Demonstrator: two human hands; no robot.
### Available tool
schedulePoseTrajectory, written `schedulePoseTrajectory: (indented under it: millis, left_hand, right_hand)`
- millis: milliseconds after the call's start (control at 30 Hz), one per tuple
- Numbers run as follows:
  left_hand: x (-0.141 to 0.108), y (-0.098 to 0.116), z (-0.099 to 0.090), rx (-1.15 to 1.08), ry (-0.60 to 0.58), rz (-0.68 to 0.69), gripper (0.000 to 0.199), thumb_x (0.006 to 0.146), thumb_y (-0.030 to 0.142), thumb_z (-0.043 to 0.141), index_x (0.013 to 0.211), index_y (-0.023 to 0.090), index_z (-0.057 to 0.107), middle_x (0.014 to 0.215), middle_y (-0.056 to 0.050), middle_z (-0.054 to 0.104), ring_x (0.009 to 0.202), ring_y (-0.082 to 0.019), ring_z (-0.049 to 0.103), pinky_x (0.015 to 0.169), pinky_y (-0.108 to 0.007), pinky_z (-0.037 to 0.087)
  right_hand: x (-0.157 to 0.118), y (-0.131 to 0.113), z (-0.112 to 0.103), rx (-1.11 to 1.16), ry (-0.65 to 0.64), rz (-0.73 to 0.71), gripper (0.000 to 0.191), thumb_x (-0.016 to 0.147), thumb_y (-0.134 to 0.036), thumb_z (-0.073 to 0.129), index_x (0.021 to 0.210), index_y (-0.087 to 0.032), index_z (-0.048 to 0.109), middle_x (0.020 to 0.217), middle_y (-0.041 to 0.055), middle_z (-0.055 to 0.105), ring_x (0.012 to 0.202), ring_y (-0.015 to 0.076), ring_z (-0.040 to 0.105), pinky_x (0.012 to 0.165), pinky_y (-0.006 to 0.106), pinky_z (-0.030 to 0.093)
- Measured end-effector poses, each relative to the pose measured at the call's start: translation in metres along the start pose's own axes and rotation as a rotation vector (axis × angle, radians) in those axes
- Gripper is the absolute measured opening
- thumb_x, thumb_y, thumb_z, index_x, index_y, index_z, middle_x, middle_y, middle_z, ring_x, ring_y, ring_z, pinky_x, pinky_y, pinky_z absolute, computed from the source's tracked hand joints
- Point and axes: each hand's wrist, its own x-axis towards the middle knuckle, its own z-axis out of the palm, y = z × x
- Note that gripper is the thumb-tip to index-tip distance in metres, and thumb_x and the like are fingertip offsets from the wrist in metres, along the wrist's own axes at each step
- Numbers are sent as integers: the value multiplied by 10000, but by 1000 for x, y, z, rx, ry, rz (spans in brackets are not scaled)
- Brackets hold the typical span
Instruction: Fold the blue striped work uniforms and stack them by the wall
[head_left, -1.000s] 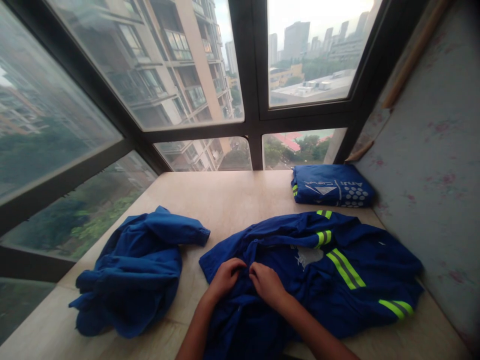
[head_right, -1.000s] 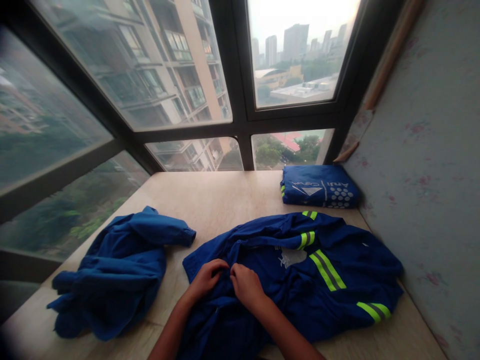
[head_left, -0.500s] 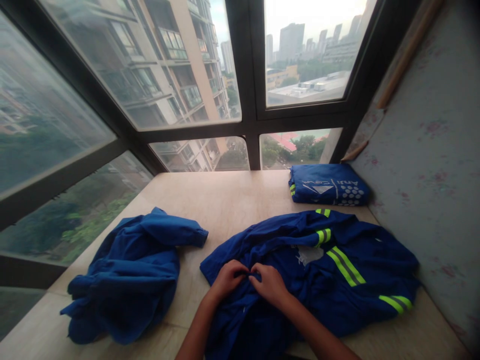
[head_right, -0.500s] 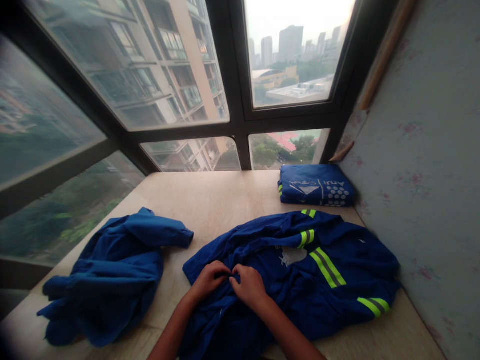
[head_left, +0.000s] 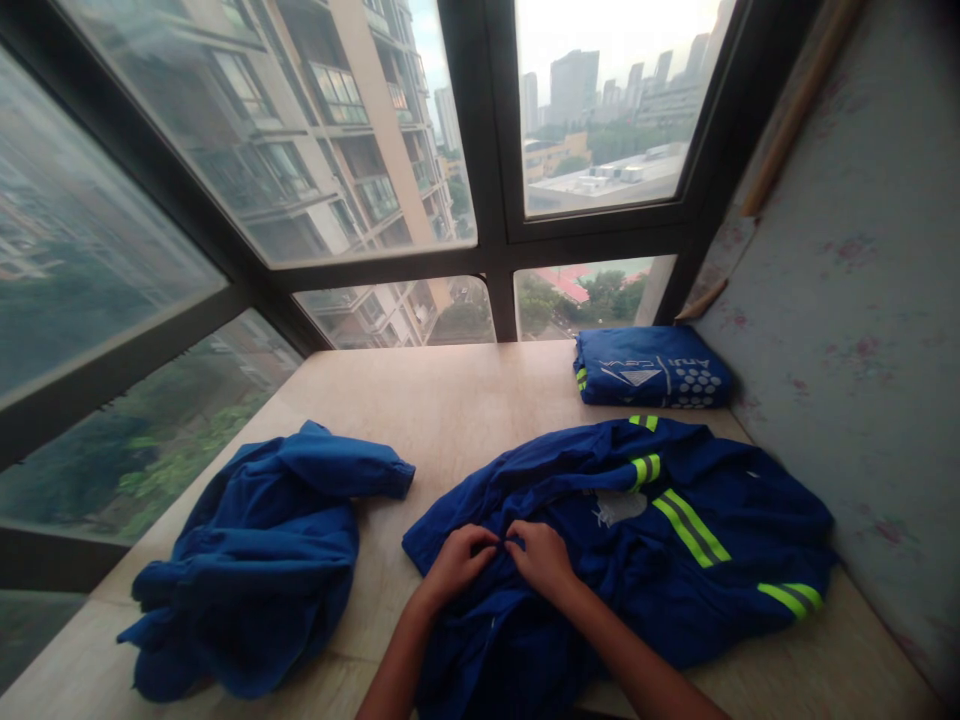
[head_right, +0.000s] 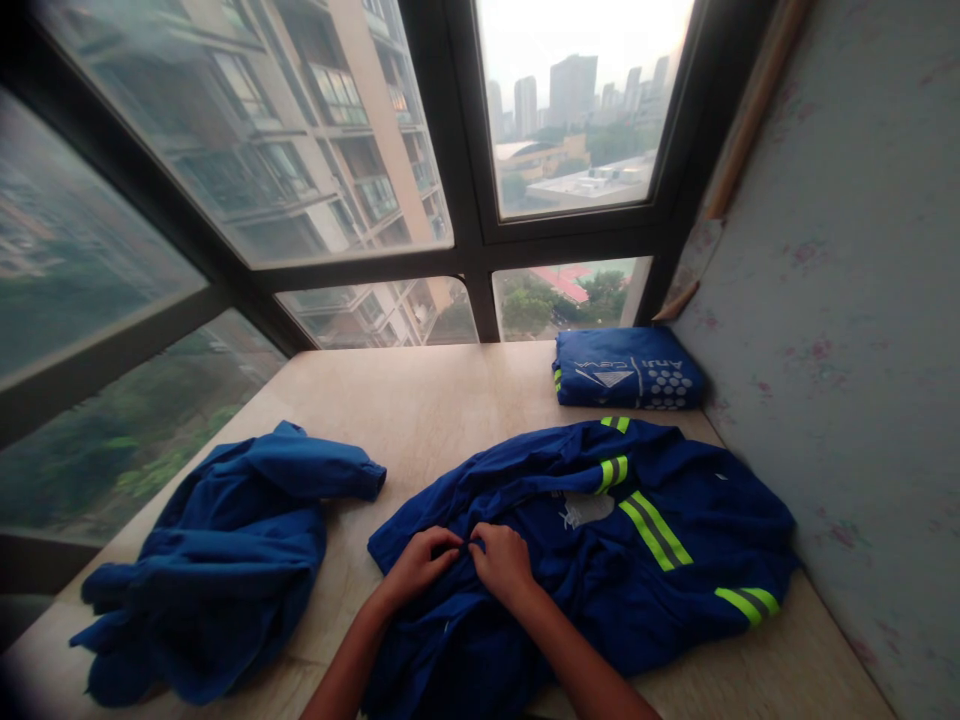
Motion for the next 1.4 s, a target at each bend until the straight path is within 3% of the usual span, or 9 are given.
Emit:
schedulePoseTrajectory:
  millis: [433,600,833,1067,1233,1400]
  left_hand:
    - [0,4,11,61,67,-20,135,799,323,692,810,214,772,850,-59,746,848,-218,655,774,-309,480]
    - [-1,0,16,71,98,-17,108,777,317,715,761,215,748,821,-50,734,831,-213,653,765,-308,484]
    - [0,-5,24,82,135,-35,164,831,335,653,801,199,739,832,-72,728,832,-226,647,766,-335,484]
    - [2,-1,3,20,-25,57,167,789,255,683,936,235,759,942,-33,744,899,-191,656,831,-290,499]
    - [4,-1,2,29,-26,61,170,802,211,643,915,233,767,930,-42,750,918,-208,647,844,-317,494]
    - [5,-4,6,37,-15,61,161,815,271,656,915,234,776,920,-56,752,907,-218,647,836,-327,494]
  right_hand:
    - [3,3,-7,-6,-76,38,227,866,-300,583,1019,-272,749,1031,58,760,1009,233,687,793,279,453]
    - [-2,-2,-4,-37,-49,-50,232,875,-239,534,965,-265,746,980,53,766,939,225,706,745,266,449]
    - [1,12,0,185,-73,-111,219,873,-271,575,998,-237,752,1002,41,769,965,206,702,831,252,465]
    - [2,17,3,187,-43,-102,164,857,-322,636,927,-238,759,932,22,774,895,196,708,777,238,463]
    - [-6,13,8,-56,-6,-115,209,906,-346,559,959,-258,741,924,35,769,885,204,708,730,243,437]
    - [-8,17,13,-22,-14,-136,247,932,-398,549,998,-264,745,961,29,772,924,206,709,777,247,448]
